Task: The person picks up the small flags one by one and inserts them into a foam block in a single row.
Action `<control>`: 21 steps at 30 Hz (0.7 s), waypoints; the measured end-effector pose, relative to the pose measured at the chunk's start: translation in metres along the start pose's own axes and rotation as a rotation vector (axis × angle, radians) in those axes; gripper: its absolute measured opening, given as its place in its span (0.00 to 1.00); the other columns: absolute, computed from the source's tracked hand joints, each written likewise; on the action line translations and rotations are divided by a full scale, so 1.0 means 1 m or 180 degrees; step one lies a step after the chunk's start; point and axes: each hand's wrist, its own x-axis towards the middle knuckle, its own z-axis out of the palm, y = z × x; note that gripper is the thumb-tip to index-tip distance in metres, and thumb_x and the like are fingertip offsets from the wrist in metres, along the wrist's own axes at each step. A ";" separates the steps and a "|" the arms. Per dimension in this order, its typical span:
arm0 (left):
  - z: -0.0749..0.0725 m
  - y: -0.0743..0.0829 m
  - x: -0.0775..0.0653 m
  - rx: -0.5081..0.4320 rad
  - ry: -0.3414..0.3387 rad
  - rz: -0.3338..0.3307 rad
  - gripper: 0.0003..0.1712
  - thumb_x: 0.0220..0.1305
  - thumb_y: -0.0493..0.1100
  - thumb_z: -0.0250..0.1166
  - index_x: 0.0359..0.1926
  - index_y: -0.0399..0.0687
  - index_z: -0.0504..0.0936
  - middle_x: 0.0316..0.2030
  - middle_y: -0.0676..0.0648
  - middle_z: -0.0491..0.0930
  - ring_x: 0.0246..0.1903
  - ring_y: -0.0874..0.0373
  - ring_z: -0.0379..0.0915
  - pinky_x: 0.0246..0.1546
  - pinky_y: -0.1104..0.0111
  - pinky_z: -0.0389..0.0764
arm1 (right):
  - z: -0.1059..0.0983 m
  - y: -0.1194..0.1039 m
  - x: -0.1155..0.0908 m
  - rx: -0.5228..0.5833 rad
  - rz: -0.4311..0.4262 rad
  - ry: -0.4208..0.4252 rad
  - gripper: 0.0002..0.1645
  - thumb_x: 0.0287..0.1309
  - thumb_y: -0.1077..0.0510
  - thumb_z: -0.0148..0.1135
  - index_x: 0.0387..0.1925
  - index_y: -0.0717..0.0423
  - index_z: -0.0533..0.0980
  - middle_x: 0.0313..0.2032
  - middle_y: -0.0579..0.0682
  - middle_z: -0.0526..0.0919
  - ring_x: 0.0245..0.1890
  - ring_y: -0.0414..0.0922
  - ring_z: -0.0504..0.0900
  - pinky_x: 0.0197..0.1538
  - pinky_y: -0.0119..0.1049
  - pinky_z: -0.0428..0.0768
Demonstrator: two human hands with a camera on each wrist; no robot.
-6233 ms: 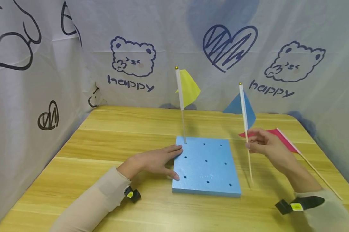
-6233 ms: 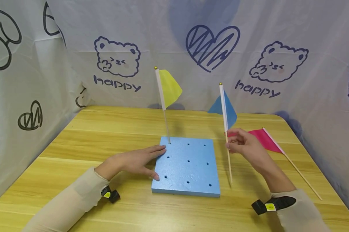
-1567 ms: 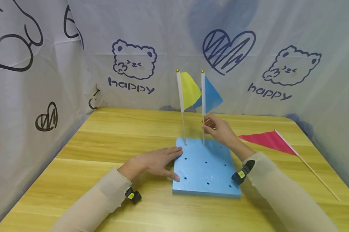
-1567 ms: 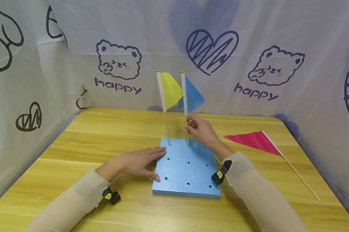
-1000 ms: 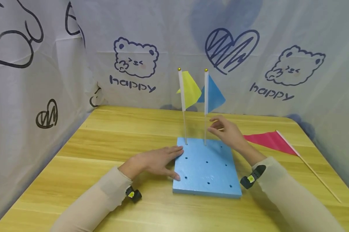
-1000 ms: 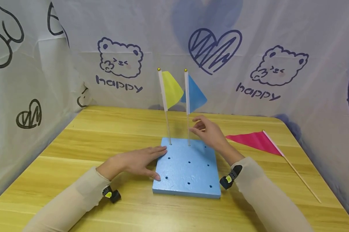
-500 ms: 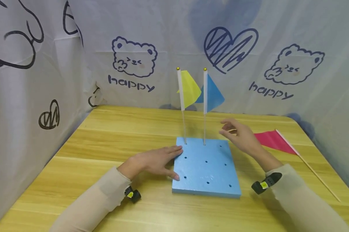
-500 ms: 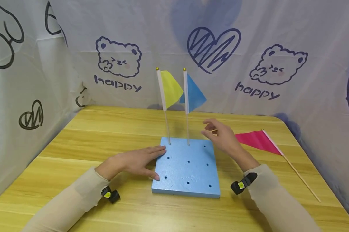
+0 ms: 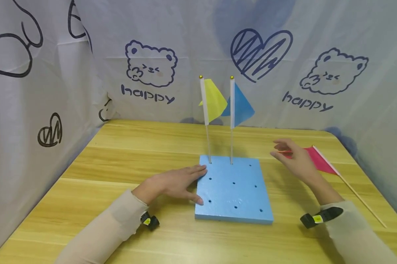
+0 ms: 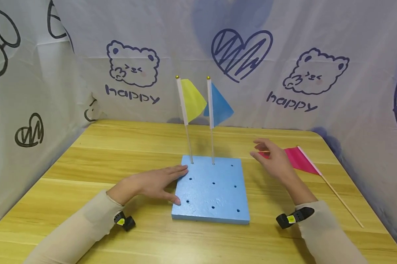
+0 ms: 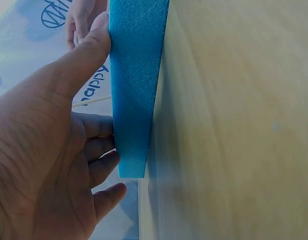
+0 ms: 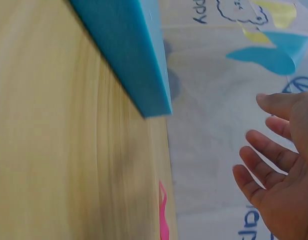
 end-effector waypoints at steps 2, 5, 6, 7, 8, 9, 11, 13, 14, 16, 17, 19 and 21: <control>0.000 0.000 0.000 0.0011 0.0004 -0.0003 0.64 0.52 0.83 0.49 0.78 0.52 0.41 0.77 0.52 0.37 0.75 0.56 0.37 0.72 0.60 0.51 | -0.005 0.003 -0.004 -0.0053 0.0057 0.0001 0.31 0.67 0.47 0.61 0.64 0.58 0.68 0.54 0.64 0.77 0.56 0.63 0.74 0.55 0.62 0.74; 0.000 0.000 -0.001 0.0017 0.0000 -0.0009 0.64 0.52 0.84 0.48 0.78 0.52 0.41 0.77 0.52 0.37 0.75 0.56 0.36 0.72 0.60 0.50 | -0.013 0.011 -0.009 -0.0137 0.0015 -0.0002 0.29 0.68 0.51 0.60 0.64 0.61 0.68 0.55 0.67 0.76 0.56 0.65 0.73 0.56 0.64 0.70; 0.000 0.000 -0.001 0.0018 -0.0005 -0.0015 0.65 0.52 0.84 0.47 0.78 0.52 0.41 0.77 0.53 0.37 0.75 0.56 0.36 0.72 0.60 0.50 | -0.015 0.015 -0.011 -0.0166 -0.0027 0.0016 0.28 0.68 0.53 0.60 0.63 0.62 0.68 0.54 0.68 0.76 0.56 0.65 0.73 0.56 0.65 0.70; 0.000 0.000 0.000 0.0017 -0.0007 -0.0018 0.65 0.52 0.84 0.47 0.78 0.52 0.40 0.77 0.53 0.37 0.75 0.56 0.36 0.72 0.60 0.50 | -0.017 0.019 -0.012 -0.0189 -0.0071 0.0042 0.27 0.67 0.54 0.61 0.62 0.63 0.68 0.54 0.68 0.76 0.55 0.66 0.73 0.56 0.66 0.69; 0.000 0.000 0.000 0.0019 -0.0010 -0.0020 0.65 0.51 0.84 0.47 0.78 0.53 0.40 0.77 0.53 0.36 0.75 0.56 0.36 0.72 0.60 0.49 | -0.020 0.024 -0.014 -0.0206 -0.0121 0.0074 0.27 0.67 0.56 0.61 0.62 0.64 0.69 0.53 0.69 0.76 0.54 0.67 0.73 0.56 0.66 0.69; 0.000 0.000 0.000 0.0021 -0.0013 -0.0023 0.65 0.51 0.85 0.47 0.78 0.53 0.40 0.77 0.53 0.36 0.75 0.56 0.35 0.72 0.60 0.49 | -0.022 0.028 -0.016 -0.0236 -0.0149 0.0104 0.26 0.66 0.57 0.62 0.61 0.65 0.69 0.52 0.70 0.76 0.53 0.67 0.73 0.55 0.66 0.69; 0.000 0.000 0.000 0.0020 -0.0014 -0.0024 0.65 0.51 0.85 0.46 0.78 0.53 0.40 0.77 0.53 0.36 0.75 0.56 0.35 0.72 0.60 0.49 | -0.027 0.035 -0.019 -0.0268 -0.0152 0.0118 0.27 0.66 0.57 0.63 0.61 0.66 0.69 0.53 0.71 0.76 0.53 0.68 0.73 0.54 0.66 0.69; 0.000 0.000 0.000 0.0023 -0.0013 -0.0023 0.65 0.51 0.85 0.46 0.78 0.53 0.40 0.77 0.53 0.36 0.75 0.56 0.35 0.72 0.60 0.49 | -0.032 0.041 -0.023 -0.0331 -0.0124 0.0118 0.29 0.65 0.55 0.64 0.62 0.66 0.69 0.53 0.71 0.75 0.53 0.68 0.73 0.54 0.66 0.69; 0.000 0.000 0.000 0.0021 -0.0014 -0.0023 0.65 0.51 0.85 0.46 0.78 0.53 0.40 0.77 0.53 0.36 0.75 0.56 0.35 0.72 0.60 0.49 | -0.035 0.044 -0.024 -0.0353 -0.0099 0.0108 0.30 0.65 0.55 0.64 0.62 0.66 0.68 0.54 0.71 0.75 0.54 0.68 0.72 0.54 0.66 0.69; 0.000 0.000 -0.001 0.0015 -0.0017 -0.0022 0.65 0.51 0.85 0.47 0.78 0.52 0.40 0.77 0.53 0.36 0.75 0.56 0.35 0.72 0.60 0.49 | -0.039 0.049 -0.027 -0.0381 -0.0076 0.0084 0.32 0.64 0.54 0.65 0.62 0.67 0.68 0.56 0.71 0.74 0.55 0.69 0.71 0.54 0.66 0.68; 0.000 0.000 -0.001 0.0009 -0.0019 -0.0021 0.65 0.51 0.85 0.47 0.78 0.52 0.40 0.77 0.52 0.36 0.75 0.56 0.35 0.72 0.60 0.49 | -0.041 0.053 -0.028 -0.0384 -0.0105 0.0097 0.32 0.63 0.54 0.66 0.62 0.67 0.68 0.56 0.71 0.73 0.55 0.69 0.71 0.54 0.66 0.68; -0.001 0.000 -0.001 -0.0002 -0.0028 -0.0021 0.65 0.51 0.85 0.47 0.78 0.52 0.40 0.77 0.52 0.36 0.75 0.56 0.35 0.72 0.60 0.48 | -0.045 0.060 -0.031 -0.0402 -0.0109 0.0094 0.33 0.62 0.55 0.67 0.62 0.68 0.68 0.58 0.72 0.71 0.55 0.70 0.69 0.54 0.66 0.67; -0.001 0.001 -0.001 -0.0011 -0.0036 -0.0021 0.65 0.51 0.84 0.47 0.78 0.52 0.40 0.77 0.52 0.36 0.75 0.56 0.35 0.72 0.60 0.48 | -0.049 0.067 -0.033 -0.0417 -0.0105 0.0101 0.34 0.61 0.55 0.68 0.63 0.68 0.68 0.61 0.72 0.69 0.56 0.70 0.68 0.54 0.66 0.67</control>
